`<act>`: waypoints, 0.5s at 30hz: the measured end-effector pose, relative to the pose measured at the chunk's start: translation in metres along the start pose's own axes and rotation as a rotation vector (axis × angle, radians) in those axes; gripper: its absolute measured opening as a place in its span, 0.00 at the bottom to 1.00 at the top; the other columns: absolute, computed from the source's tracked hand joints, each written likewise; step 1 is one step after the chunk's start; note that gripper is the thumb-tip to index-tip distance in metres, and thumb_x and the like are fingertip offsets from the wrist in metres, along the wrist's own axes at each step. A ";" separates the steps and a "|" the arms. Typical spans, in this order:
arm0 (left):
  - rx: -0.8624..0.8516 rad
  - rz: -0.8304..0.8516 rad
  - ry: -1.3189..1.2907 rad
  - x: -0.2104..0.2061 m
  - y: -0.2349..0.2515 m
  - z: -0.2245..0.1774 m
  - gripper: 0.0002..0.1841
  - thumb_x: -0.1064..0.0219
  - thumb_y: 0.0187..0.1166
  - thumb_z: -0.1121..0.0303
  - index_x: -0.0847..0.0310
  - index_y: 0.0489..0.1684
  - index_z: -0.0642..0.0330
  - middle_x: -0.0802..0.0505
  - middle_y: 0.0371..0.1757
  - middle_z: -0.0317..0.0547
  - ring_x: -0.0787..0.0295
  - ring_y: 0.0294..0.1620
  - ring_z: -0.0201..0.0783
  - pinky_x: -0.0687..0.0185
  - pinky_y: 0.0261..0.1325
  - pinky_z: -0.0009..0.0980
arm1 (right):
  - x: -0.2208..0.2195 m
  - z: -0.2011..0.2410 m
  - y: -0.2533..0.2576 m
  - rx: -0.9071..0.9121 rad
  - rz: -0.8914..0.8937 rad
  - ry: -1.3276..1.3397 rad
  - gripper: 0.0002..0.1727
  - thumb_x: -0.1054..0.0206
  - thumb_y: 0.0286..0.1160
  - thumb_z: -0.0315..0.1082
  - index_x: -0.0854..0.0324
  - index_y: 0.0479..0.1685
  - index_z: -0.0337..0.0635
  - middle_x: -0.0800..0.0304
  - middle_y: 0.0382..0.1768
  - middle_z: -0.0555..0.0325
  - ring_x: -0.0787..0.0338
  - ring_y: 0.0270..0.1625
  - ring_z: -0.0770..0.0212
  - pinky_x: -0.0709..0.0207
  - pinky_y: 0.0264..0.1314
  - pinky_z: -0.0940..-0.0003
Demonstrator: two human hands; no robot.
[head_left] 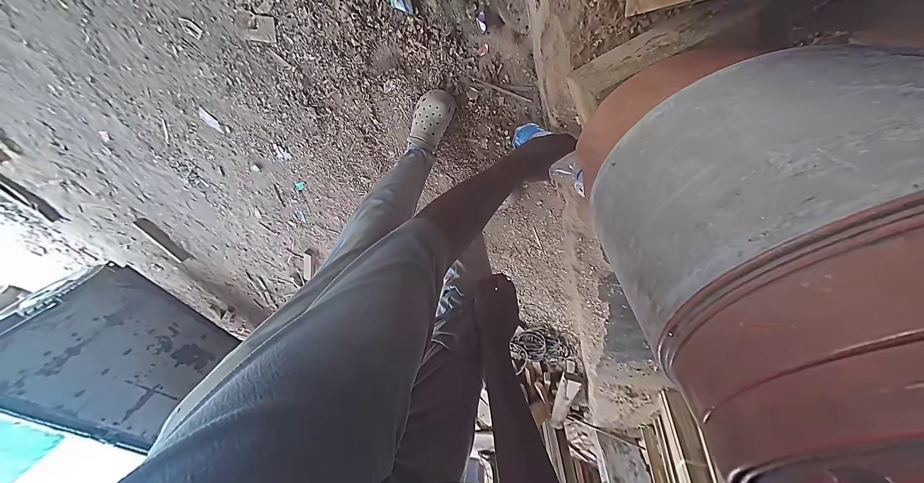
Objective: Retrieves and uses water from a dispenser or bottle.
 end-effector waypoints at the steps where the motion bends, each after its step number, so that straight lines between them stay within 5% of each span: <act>1: -0.004 -0.004 -0.008 0.001 0.000 -0.001 0.43 0.13 0.54 0.76 0.26 0.78 0.63 0.18 0.78 0.55 0.24 0.82 0.52 0.31 0.85 0.46 | 0.000 0.000 0.000 0.003 -0.003 0.001 0.19 0.40 0.81 0.53 0.11 0.48 0.49 0.10 0.48 0.52 0.09 0.52 0.50 0.17 0.47 0.42; 15: 0.003 -0.005 -0.002 0.001 0.000 0.001 0.41 0.14 0.54 0.76 0.25 0.77 0.62 0.18 0.78 0.54 0.23 0.80 0.51 0.28 0.83 0.47 | -0.001 0.000 0.002 0.000 -0.002 0.010 0.19 0.40 0.81 0.52 0.11 0.50 0.48 0.10 0.49 0.51 0.09 0.53 0.49 0.17 0.47 0.42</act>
Point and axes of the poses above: each hand's wrist, its own y-axis towards the middle knuckle, its own x-axis out of the back of the hand, z = x × y, the point moved 3 cm from there along y, towards the middle knuckle
